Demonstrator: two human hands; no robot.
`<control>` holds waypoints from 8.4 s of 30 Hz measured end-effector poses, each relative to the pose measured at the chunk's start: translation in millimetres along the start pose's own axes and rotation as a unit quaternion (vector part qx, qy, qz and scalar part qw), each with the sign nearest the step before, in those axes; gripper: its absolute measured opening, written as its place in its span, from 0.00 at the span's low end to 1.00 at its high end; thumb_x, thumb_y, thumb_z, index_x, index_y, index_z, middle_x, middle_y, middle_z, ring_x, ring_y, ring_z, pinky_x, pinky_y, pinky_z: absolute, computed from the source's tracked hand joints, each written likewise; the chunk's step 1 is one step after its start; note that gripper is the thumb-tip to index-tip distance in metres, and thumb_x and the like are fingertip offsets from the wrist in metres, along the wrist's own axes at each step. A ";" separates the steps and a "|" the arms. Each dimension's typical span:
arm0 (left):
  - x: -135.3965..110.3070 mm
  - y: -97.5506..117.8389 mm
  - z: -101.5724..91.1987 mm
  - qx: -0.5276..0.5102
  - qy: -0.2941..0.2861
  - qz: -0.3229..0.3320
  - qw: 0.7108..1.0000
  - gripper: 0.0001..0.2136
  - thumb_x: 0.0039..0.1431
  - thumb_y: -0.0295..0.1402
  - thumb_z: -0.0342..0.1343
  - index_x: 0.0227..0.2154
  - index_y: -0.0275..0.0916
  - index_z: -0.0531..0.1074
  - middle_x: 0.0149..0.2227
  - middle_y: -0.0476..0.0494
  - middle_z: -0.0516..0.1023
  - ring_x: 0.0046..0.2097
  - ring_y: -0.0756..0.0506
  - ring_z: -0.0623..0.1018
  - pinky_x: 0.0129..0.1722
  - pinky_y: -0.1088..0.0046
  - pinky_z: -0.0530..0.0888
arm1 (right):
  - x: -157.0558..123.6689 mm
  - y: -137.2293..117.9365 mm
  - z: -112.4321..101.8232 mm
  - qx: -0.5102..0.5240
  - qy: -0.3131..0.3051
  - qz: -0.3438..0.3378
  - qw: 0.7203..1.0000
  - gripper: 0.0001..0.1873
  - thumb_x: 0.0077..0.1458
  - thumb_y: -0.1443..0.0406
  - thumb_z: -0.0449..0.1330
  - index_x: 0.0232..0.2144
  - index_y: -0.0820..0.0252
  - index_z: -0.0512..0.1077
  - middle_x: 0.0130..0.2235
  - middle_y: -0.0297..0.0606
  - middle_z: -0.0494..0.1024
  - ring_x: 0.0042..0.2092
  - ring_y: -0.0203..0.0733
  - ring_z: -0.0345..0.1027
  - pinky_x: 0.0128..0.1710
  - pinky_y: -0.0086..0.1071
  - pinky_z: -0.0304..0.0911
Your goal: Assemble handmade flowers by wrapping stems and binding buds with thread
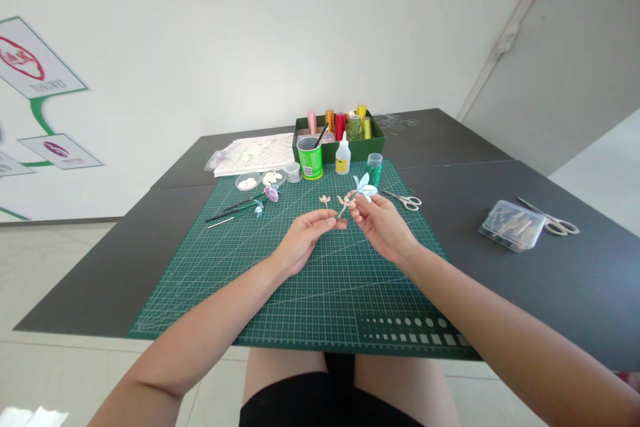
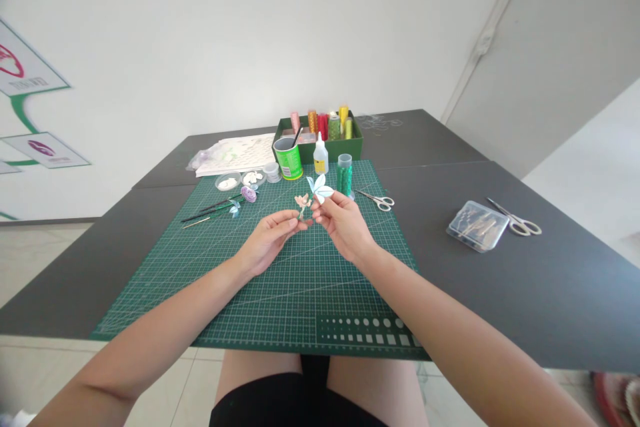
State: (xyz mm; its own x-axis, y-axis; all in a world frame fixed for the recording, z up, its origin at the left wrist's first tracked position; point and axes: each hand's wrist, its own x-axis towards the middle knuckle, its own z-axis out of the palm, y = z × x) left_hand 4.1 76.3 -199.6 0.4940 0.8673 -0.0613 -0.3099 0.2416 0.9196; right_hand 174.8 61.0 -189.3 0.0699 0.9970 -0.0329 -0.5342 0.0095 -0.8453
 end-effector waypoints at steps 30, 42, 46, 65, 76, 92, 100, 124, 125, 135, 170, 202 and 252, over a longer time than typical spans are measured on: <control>0.3 9.9 -3.7 -0.059 -0.015 -0.113 0.992 0.10 0.52 0.30 0.70 0.36 0.32 0.80 0.31 0.45 0.84 0.33 0.52 0.82 0.39 0.80 0.76 | 1.0 7.7 -9.2 -0.329 -0.207 0.028 0.921 0.19 0.63 0.48 0.51 0.39 0.57 0.66 0.25 0.28 0.66 0.21 0.32 0.54 0.20 0.28 0.50; 2.8 14.9 -0.8 -0.064 0.087 -0.137 0.985 0.02 0.59 0.22 0.63 0.34 0.32 0.79 0.28 0.46 0.83 0.31 0.53 0.82 0.31 0.85 0.76 | 9.2 -10.3 -18.4 -0.437 -0.210 -0.021 0.874 0.16 0.54 0.53 0.62 0.30 0.62 0.76 0.20 0.25 0.57 0.24 0.32 0.47 0.26 0.31 0.43; 3.8 13.6 -3.1 -0.052 0.096 -0.132 0.985 0.04 0.57 0.25 0.66 0.35 0.33 0.79 0.30 0.44 0.84 0.32 0.53 0.83 0.30 0.84 0.76 | 10.1 -20.3 -21.9 -0.474 -0.189 -0.052 0.858 0.16 0.54 0.54 0.63 0.30 0.62 0.79 0.19 0.24 0.51 0.23 0.31 0.42 0.25 0.31 0.39; -1.8 3.5 0.6 0.116 0.099 0.003 0.988 0.14 0.47 0.39 0.69 0.34 0.36 0.79 0.33 0.41 0.84 0.24 0.54 0.66 0.20 0.80 0.54 | -0.3 -4.4 -7.1 -0.507 -0.054 -0.123 0.851 0.12 0.54 0.59 0.63 0.27 0.60 0.82 0.17 0.24 0.49 0.22 0.31 0.43 0.26 0.33 0.40; -4.5 7.2 5.4 0.114 0.087 0.036 0.989 0.10 0.50 0.36 0.65 0.33 0.36 0.79 0.31 0.42 0.83 0.22 0.55 0.60 0.21 0.77 0.51 | 0.6 -5.0 -8.0 -0.490 -0.055 -0.128 0.860 0.11 0.53 0.59 0.64 0.28 0.60 0.82 0.17 0.24 0.49 0.23 0.32 0.42 0.26 0.33 0.40; -6.6 6.4 7.6 0.135 0.090 0.063 0.985 0.11 0.53 0.40 0.65 0.33 0.36 0.79 0.33 0.43 0.83 0.23 0.54 0.61 0.22 0.76 0.53 | -4.9 -1.5 -3.9 -0.477 -0.031 -0.139 0.867 0.14 0.53 0.56 0.63 0.28 0.59 0.82 0.18 0.25 0.49 0.23 0.32 0.41 0.26 0.33 0.40; -4.7 5.0 6.3 0.131 0.096 0.063 0.985 0.11 0.52 0.39 0.67 0.33 0.36 0.79 0.31 0.44 0.83 0.23 0.55 0.60 0.22 0.77 0.53 | -6.1 -1.3 -3.2 -0.482 -0.038 -0.154 0.862 0.13 0.55 0.57 0.63 0.28 0.58 0.83 0.17 0.25 0.50 0.23 0.33 0.41 0.26 0.33 0.41; 1.0 14.3 -3.0 0.041 0.098 0.014 0.994 0.13 0.44 0.39 0.70 0.28 0.35 0.77 0.29 0.46 0.78 0.22 0.57 0.58 0.19 0.79 0.47 | 11.2 -12.7 -19.8 -0.432 -0.121 -0.086 0.889 0.19 0.53 0.50 0.64 0.29 0.61 0.80 0.20 0.30 0.65 0.25 0.34 0.51 0.25 0.32 0.47; 1.0 14.8 -2.9 0.033 0.089 0.009 0.995 0.13 0.44 0.39 0.71 0.27 0.35 0.77 0.29 0.46 0.78 0.22 0.57 0.58 0.19 0.79 0.47 | 12.8 -13.3 -21.5 -0.428 -0.124 -0.079 0.892 0.19 0.52 0.49 0.65 0.28 0.61 0.80 0.21 0.32 0.67 0.25 0.35 0.53 0.25 0.32 0.48; -4.3 15.3 1.6 0.090 -0.049 -0.086 0.991 0.11 0.47 0.39 0.69 0.25 0.34 0.78 0.26 0.43 0.80 0.20 0.57 0.55 0.20 0.75 0.44 | 14.5 -27.2 -25.5 -0.419 -0.142 -0.069 0.894 0.17 0.48 0.53 0.68 0.28 0.63 0.80 0.24 0.36 0.74 0.27 0.36 0.61 0.27 0.32 0.53; -3.6 10.5 -4.5 0.420 -0.035 -0.009 0.907 0.05 0.58 0.31 0.59 0.28 0.37 0.77 0.29 0.46 0.84 0.25 0.51 0.74 0.26 0.76 0.63 | -10.3 -37.5 -14.8 -0.585 -0.240 -0.310 0.710 0.13 0.63 0.64 0.59 0.32 0.59 0.83 0.27 0.35 0.78 0.26 0.33 0.63 0.28 0.30 0.54; 2.7 28.1 -13.6 0.193 0.116 0.058 0.973 0.13 0.49 0.41 0.66 0.24 0.35 0.76 0.24 0.47 0.75 0.23 0.54 0.58 0.22 0.76 0.53 | -9.6 -22.2 -10.2 -0.566 -0.271 -0.280 0.726 0.11 0.63 0.64 0.60 0.32 0.60 0.81 0.24 0.32 0.72 0.25 0.31 0.59 0.27 0.28 0.55; 1.8 1.8 -2.2 0.157 0.011 -0.067 0.985 0.15 0.52 0.44 0.65 0.31 0.36 0.74 0.32 0.41 0.83 0.24 0.54 0.61 0.25 0.74 0.54 | -5.2 -23.0 -13.6 -0.634 -0.041 -0.314 0.705 0.09 0.60 0.64 0.61 0.35 0.57 0.83 0.36 0.37 0.85 0.30 0.38 0.73 0.31 0.31 0.60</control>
State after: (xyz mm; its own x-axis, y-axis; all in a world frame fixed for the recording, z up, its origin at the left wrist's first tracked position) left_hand 2.6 79.2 -198.8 0.4942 0.8470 -0.1960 0.0246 0.2117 0.9770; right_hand 198.2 54.6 -176.9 -0.1195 0.8279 0.5480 0.7678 0.4270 -0.4776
